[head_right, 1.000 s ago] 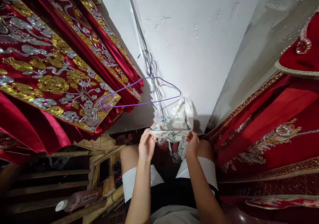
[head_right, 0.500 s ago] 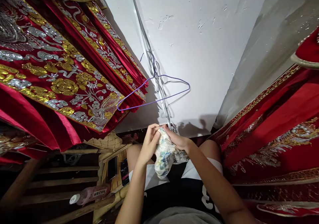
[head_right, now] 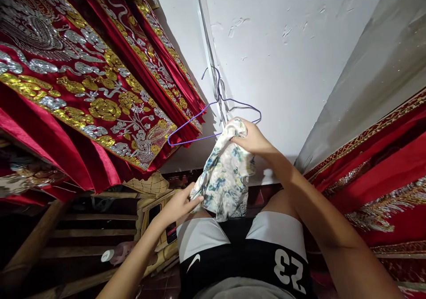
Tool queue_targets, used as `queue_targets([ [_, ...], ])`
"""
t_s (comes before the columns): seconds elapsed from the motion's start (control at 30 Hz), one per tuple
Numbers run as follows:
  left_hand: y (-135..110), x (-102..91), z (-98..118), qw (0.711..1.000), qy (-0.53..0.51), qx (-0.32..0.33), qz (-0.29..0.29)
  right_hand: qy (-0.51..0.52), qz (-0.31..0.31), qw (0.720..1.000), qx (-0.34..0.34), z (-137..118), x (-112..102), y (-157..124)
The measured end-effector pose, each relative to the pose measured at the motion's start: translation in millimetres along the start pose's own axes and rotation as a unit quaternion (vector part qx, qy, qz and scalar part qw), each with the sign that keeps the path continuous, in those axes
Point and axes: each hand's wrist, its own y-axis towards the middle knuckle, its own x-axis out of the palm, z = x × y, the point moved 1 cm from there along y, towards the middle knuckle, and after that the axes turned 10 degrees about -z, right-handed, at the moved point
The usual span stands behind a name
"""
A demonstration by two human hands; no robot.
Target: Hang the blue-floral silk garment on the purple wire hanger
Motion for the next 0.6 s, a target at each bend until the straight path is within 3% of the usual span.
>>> queue_targets([
  [0.07,-2.7,-16.1,4.7,0.999,0.04,-0.004,0.034,0.031,0.02,0.999,0.013,16.9,4.8,11.9],
  [0.13,-2.8,-32.2,10.0,0.994,0.093,0.0,0.052,0.065,0.036,0.994,0.074,39.8,9.6,22.0],
  [0.2,-1.3,-45.5,13.8,0.989,0.143,0.003,0.043,0.081,0.049,0.987,0.131,61.2,12.8,27.8],
  [0.3,1.6,-58.3,15.0,0.979,0.201,0.019,0.029,0.071,0.085,0.982,0.155,80.3,11.2,25.6],
  [0.47,6.4,-70.3,17.0,0.966,0.246,0.014,0.079,-0.009,0.136,0.978,0.161,78.8,-10.7,3.3],
  [0.6,13.9,-89.5,33.7,0.965,0.225,0.049,0.125,-0.075,0.153,0.973,0.156,66.3,-34.5,-9.5],
])
